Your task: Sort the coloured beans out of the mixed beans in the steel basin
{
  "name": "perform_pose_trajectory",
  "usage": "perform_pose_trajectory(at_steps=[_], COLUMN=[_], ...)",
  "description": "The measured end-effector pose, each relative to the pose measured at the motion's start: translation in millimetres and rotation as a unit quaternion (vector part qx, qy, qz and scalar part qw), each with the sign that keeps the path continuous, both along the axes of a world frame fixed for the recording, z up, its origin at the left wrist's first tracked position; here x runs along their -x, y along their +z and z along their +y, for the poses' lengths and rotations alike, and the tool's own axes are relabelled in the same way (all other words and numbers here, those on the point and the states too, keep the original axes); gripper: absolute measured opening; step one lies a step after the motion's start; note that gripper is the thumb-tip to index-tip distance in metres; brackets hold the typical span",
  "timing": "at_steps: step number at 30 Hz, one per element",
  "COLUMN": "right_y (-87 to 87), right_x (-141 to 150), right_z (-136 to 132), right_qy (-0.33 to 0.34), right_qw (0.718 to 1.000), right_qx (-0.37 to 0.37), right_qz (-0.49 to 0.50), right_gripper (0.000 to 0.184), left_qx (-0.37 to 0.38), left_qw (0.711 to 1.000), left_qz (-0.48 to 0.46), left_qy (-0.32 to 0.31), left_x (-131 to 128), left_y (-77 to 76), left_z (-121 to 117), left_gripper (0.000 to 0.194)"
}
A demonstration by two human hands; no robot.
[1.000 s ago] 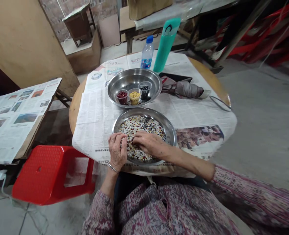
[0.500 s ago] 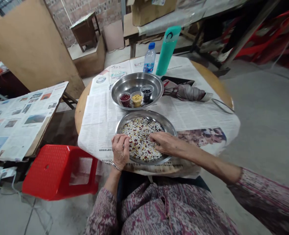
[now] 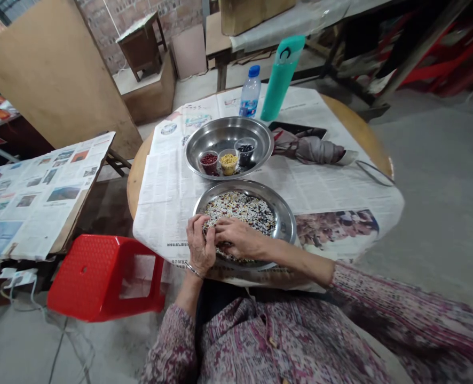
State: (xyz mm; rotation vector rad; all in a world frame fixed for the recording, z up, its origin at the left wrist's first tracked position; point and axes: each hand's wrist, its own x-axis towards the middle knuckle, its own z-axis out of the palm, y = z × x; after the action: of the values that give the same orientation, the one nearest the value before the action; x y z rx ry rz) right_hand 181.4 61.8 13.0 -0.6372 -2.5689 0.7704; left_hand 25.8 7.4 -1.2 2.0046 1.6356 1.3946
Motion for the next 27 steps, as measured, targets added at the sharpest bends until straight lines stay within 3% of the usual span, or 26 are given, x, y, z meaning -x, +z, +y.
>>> perform_pose_trajectory(at_steps=[4, 7, 10, 12, 15, 18, 22, 27], right_y=[3.4, 5.5, 1.9, -3.1, -12.6, -24.5, -38.6, -32.8], right_x=[-22.4, -47.8, -69.4, -79.1, -87.2, -90.6, -87.2, -67.3], right_z=[26.8, 43.9, 44.7, 37.8, 23.4, 7.7, -12.9, -18.1], right_qy=[-0.107, -0.211, -0.239, -0.225, -0.192, -0.176, -0.195, -0.241], right_qw=[0.99, 0.971, 0.96, 0.963, 0.973, 0.977, 0.977, 0.961], right_qx=[-0.078, -0.086, -0.064, -0.044, -0.015, 0.001, 0.001, 0.113], right_qz=[-0.04, -0.074, -0.129, -0.143, -0.13, -0.119, -0.086, -0.074], right_gripper=[0.02, 0.024, 0.032, 0.035, 0.036, 0.036, 0.044, 0.035], left_qx=[-0.002, -0.025, -0.02, 0.038, 0.178, 0.295, 0.352, 0.346], left_qw=[1.0, 0.999, 0.995, 0.982, 0.935, 0.886, 0.87, 0.905], left_qz=[0.006, 0.026, 0.098, 0.176, 0.277, 0.331, 0.33, 0.233], left_qy=[-0.01, -0.013, -0.027, -0.062, -0.13, -0.138, -0.103, -0.086], left_x=[0.4, 1.4, 1.3, -1.9, -14.6, -34.8, -58.8, -67.1], left_y=[-0.9, 0.2, 11.0, 24.3, 45.4, 55.9, 48.3, 23.8], left_z=[-0.2, -0.7, -3.8, -7.7, -14.0, -16.4, -13.2, -4.5], left_gripper=[0.021, 0.018, 0.016, 0.026, 0.039, 0.043, 0.053, 0.036])
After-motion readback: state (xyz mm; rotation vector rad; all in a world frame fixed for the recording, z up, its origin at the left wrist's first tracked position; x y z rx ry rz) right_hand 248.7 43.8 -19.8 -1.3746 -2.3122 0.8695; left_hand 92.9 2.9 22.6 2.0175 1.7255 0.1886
